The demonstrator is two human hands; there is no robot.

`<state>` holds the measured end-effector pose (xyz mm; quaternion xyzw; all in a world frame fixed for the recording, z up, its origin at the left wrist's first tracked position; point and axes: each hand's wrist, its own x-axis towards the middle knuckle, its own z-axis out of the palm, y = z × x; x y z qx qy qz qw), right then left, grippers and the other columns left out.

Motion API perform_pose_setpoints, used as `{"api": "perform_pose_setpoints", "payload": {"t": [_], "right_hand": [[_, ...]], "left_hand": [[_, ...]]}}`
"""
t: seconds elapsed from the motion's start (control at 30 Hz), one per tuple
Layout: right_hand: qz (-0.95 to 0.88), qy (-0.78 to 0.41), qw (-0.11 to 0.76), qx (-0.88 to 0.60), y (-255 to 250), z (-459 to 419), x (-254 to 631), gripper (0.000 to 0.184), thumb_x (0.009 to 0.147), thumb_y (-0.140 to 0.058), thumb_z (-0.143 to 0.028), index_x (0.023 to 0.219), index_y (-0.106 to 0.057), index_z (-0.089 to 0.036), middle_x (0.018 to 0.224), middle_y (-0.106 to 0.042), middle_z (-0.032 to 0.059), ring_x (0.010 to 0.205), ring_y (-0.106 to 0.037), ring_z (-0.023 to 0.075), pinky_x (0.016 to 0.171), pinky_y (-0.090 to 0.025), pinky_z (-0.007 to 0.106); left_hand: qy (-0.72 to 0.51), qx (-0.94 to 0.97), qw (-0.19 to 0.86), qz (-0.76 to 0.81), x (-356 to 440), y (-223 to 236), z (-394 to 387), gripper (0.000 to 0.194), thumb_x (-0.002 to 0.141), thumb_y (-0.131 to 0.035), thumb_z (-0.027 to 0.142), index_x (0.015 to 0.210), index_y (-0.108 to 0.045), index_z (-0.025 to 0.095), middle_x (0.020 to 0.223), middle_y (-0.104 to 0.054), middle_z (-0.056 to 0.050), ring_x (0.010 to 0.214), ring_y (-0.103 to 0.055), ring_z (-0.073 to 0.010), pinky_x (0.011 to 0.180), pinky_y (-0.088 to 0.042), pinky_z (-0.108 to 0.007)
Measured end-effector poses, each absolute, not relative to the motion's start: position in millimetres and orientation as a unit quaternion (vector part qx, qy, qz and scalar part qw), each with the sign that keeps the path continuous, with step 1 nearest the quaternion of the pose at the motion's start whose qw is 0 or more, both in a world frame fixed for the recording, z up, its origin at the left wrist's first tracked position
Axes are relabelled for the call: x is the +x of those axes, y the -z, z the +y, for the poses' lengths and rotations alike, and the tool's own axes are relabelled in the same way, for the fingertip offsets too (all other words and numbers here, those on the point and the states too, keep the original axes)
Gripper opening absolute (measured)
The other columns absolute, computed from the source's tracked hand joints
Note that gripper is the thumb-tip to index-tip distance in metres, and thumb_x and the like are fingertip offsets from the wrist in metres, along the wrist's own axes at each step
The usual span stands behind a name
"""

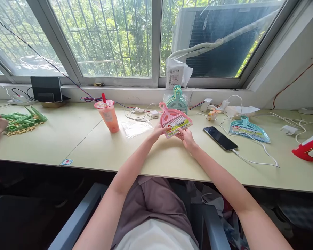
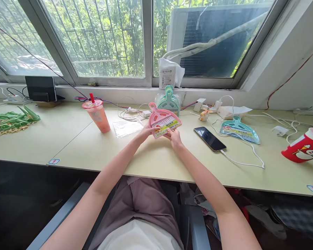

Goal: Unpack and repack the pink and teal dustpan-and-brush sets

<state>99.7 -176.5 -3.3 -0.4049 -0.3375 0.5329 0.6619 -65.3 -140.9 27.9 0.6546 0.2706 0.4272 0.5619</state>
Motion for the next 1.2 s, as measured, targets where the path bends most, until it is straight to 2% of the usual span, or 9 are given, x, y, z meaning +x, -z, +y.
{"api": "perform_pose_setpoints", "payload": {"t": [0.17, 0.27, 0.33, 0.4, 0.5, 0.57, 0.8, 0.97, 1.2], "right_hand": [[-0.326, -0.513, 0.685, -0.402, 3, -177, 108, 0.019, 0.081, -0.067, -0.018, 0.098, -0.060, -0.021, 0.098, -0.074, 0.0014, 0.085, -0.073, 0.0145, 0.086, -0.062, 0.033], [-0.323, -0.521, 0.687, -0.390, 2, -176, 112, 0.024, 0.079, -0.071, -0.021, 0.100, -0.060, -0.021, 0.100, -0.074, 0.0026, 0.089, -0.073, 0.0163, 0.087, -0.061, 0.033], [-0.328, -0.528, 0.683, -0.384, 3, -176, 112, 0.027, 0.078, -0.073, -0.023, 0.101, -0.060, -0.021, 0.100, -0.075, 0.0032, 0.089, -0.074, 0.0174, 0.086, -0.062, 0.034], [-0.337, -0.538, 0.672, -0.382, 4, -175, 109, 0.026, 0.079, -0.073, -0.023, 0.101, -0.060, -0.021, 0.100, -0.075, 0.0034, 0.088, -0.074, 0.0176, 0.085, -0.063, 0.034], [-0.354, -0.559, 0.640, -0.390, 7, -177, 101, 0.022, 0.080, -0.071, -0.021, 0.099, -0.061, -0.020, 0.100, -0.075, 0.0038, 0.085, -0.074, 0.0174, 0.079, -0.064, 0.032], [-0.367, -0.574, 0.611, -0.403, 8, -179, 95, 0.020, 0.079, -0.071, -0.020, 0.097, -0.061, -0.019, 0.099, -0.075, 0.0045, 0.082, -0.074, 0.0178, 0.073, -0.064, 0.031], [-0.407, -0.589, 0.547, -0.434, 7, -185, 88, 0.027, 0.076, -0.075, -0.022, 0.099, -0.062, -0.019, 0.097, -0.076, 0.0062, 0.081, -0.075, 0.0211, 0.070, -0.065, 0.033], [-0.394, -0.608, 0.526, -0.446, 10, -181, 93, 0.023, 0.076, -0.074, -0.017, 0.097, -0.065, -0.018, 0.093, -0.077, 0.0081, 0.082, -0.076, 0.0244, 0.072, -0.066, 0.039], [-0.427, -0.645, 0.492, -0.400, 14, -183, 95, 0.027, 0.076, -0.076, -0.018, 0.101, -0.066, -0.018, 0.093, -0.077, 0.0077, 0.079, -0.076, 0.0237, 0.068, -0.066, 0.037]], "left_hand": [[-0.356, 0.691, 0.163, 0.608, -108, -69, -131, 0.041, 0.095, -0.045, 0.050, 0.105, -0.067, 0.017, 0.099, -0.072, -0.014, 0.104, -0.065, -0.0309, 0.086, -0.048, -0.038], [-0.377, 0.637, 0.026, 0.672, -163, -96, -116, 0.034, 0.100, -0.034, 0.035, 0.115, -0.063, 0.023, 0.092, -0.074, -0.006, 0.098, -0.067, -0.0246, 0.085, -0.046, -0.034], [-0.309, 0.651, 0.011, 0.693, -199, -101, -108, 0.028, 0.097, -0.042, 0.029, 0.115, -0.063, 0.024, 0.092, -0.075, -0.004, 0.101, -0.066, -0.0235, 0.086, -0.046, -0.032], [-0.208, 0.710, 0.039, 0.672, -225, -91, -104, 0.032, 0.091, -0.052, 0.028, 0.123, -0.059, 0.025, 0.113, -0.072, -0.004, 0.109, -0.063, -0.0223, 0.089, -0.046, -0.030], [-0.032, 0.823, 0.115, 0.556, -237, -59, -103, 0.054, 0.083, -0.065, 0.044, 0.132, -0.054, 0.025, 0.145, -0.053, -0.007, 0.131, -0.050, -0.0242, 0.101, -0.042, -0.030], [0.007, 0.840, 0.095, 0.534, -229, -37, -104, 0.058, 0.086, -0.058, 0.053, 0.137, -0.051, 0.024, 0.151, -0.045, -0.009, 0.138, -0.042, -0.0275, 0.107, -0.038, -0.035], [-0.073, 0.806, -0.004, 0.587, -177, -17, -104, 0.042, 0.097, -0.042, 0.040, 0.133, -0.053, 0.021, 0.139, -0.055, -0.013, 0.126, -0.052, -0.0272, 0.097, -0.047, -0.038], [-0.112, 0.799, 0.022, 0.590, -179, -17, -107, 0.030, 0.097, -0.044, 0.034, 0.107, -0.069, 0.023, 0.124, -0.066, -0.010, 0.121, -0.057, -0.0258, 0.096, -0.046, -0.035], [-0.152, 0.730, 0.001, 0.667, -201, -19, -110, 0.039, 0.099, -0.033, 0.032, 0.107, -0.070, 0.021, 0.114, -0.070, -0.013, 0.112, -0.061, -0.0268, 0.087, -0.047, -0.034]]}}
